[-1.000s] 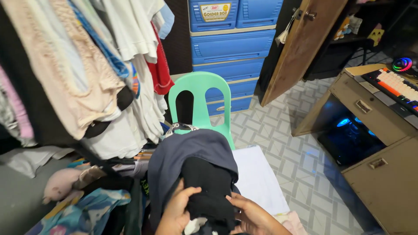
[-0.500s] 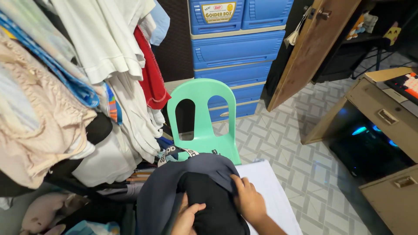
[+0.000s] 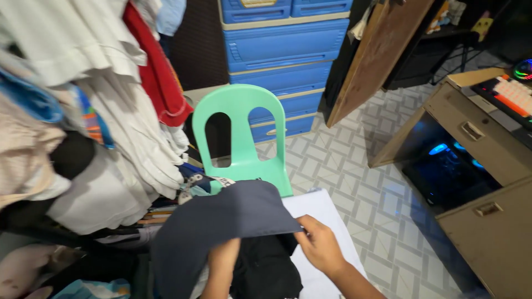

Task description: The person picks clothing items one at a time from a pile beside a clothes rack, folds each item by hand, and places it into an open backpack resting on a chair. The backpack already contains some items, and the person continues adding folded clothes throughout the clip.

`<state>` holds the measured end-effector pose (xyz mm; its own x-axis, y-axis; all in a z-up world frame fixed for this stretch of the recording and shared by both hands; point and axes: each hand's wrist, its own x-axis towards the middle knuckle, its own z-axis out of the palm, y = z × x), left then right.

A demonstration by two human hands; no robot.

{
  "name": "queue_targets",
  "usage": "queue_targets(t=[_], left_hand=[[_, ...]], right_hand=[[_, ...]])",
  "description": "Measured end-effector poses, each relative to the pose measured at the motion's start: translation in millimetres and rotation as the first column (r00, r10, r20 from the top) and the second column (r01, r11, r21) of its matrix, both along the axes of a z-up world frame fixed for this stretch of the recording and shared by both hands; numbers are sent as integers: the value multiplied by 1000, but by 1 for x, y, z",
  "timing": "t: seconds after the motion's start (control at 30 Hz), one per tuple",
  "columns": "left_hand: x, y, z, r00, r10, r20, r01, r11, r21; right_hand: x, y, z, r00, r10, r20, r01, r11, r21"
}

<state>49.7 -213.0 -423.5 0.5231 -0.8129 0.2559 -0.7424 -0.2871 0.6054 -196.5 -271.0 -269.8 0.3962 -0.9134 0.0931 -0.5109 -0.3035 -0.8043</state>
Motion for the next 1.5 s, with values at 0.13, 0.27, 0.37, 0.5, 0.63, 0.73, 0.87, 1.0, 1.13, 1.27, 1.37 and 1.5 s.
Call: queue_targets(t=[0.13, 0.27, 0.37, 0.5, 0.63, 0.73, 0.87, 1.0, 1.13, 1.27, 1.37, 1.5], left_hand=[[-8, -6, 11, 260, 132, -956, -199, 977, 81], [-12, 3, 57, 22, 33, -999, -101, 994, 31], [-35, 19, 112, 570, 126, -812, -135, 989, 58], [-94, 40, 166, 950, -201, -240, 293, 844, 449], [-100, 35, 174, 884, -325, -337, 454, 416, 788], [-94, 27, 162, 910, -319, -266, 406, 550, 730], [-91, 21, 152, 906, -303, -295, 420, 562, 713], [-92, 23, 161, 895, -332, -299, 437, 513, 739], [-96, 38, 167, 866, -329, -375, 483, 363, 796], [-110, 50, 160, 884, -378, -276, 434, 441, 786], [-115, 46, 150, 909, -377, -180, 354, 467, 810], [-105, 38, 123, 922, -365, -132, 309, 486, 817]], right_hand=[[6, 3, 11, 1000, -7, -19, 8, 997, 77], [8, -3, 26, 999, -45, 9, 44, 991, 123], [7, -7, 26, 998, -66, -24, 70, 962, 263], [-5, -15, -8, 992, -64, 108, -1, 856, 517], [-44, 1, -89, 993, -116, 19, 59, 628, 776], [-63, 45, -169, 990, 120, 76, -137, 653, 745], [-80, 83, -246, 999, 49, -15, -11, 483, 875], [-96, 100, -271, 994, -108, 34, 5, 339, 941], [-115, 105, -268, 963, -264, 47, 20, 246, 969], [-114, 98, -245, 932, -362, -23, 135, 288, 948], [-98, 92, -211, 915, -404, 13, 158, 387, 909], [-71, 83, -161, 892, -450, 42, 143, 368, 919]])
